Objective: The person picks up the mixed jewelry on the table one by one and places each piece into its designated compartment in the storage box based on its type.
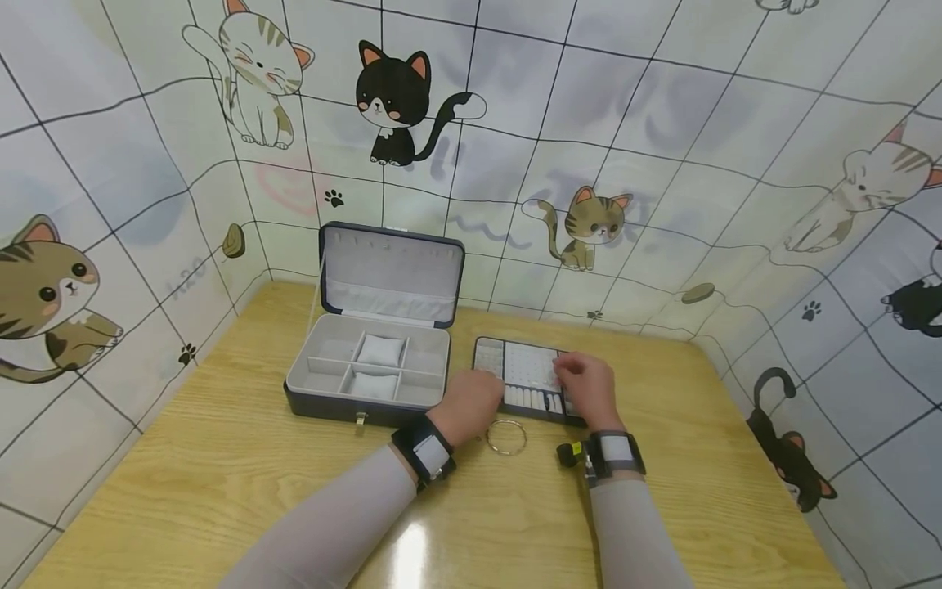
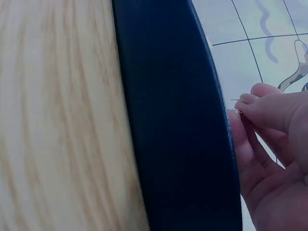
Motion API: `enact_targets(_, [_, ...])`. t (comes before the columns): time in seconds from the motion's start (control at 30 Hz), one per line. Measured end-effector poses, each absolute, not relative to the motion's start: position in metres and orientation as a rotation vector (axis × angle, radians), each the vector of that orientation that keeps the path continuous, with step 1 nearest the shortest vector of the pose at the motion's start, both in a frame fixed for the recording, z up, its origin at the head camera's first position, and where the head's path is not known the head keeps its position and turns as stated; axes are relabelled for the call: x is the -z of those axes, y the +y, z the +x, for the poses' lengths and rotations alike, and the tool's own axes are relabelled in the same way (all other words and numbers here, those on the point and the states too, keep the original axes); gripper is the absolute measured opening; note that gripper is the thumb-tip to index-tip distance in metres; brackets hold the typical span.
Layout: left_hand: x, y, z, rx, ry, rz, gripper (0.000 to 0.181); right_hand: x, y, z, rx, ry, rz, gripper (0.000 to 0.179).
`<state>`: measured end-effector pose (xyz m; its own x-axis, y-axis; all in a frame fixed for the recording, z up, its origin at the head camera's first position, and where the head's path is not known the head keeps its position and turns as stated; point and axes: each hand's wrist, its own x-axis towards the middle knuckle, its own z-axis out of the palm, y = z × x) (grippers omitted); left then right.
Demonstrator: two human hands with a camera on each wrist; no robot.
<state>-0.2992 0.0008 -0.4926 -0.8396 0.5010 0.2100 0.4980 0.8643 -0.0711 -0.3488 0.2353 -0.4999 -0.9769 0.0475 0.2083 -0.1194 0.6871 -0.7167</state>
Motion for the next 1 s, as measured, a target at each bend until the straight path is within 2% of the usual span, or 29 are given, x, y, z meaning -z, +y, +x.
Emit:
enact_targets(0.73, [0.4933, 0.0007, -0.3008, -0.024, -2.809, -0.777, 0.01, 0.5021, 0.2315, -0.3503, -0.933, -2.741, 0.218, 0.012])
enact_targets(0.83, [0.4932, 0.0008, -0.3007, -0.023, -2.812, -0.772, 0.01, 0.5026, 0.2315, -0.3505, -0.975, -2.737, 0.194, 0.013])
enact_targets(1.0, [0.4933, 0.0008, -0.3009, -0.033, -2.81, -0.769, 0.01, 0.5009, 0.2341, -0.3519, -1.25, -2.662, 0.0, 0.018])
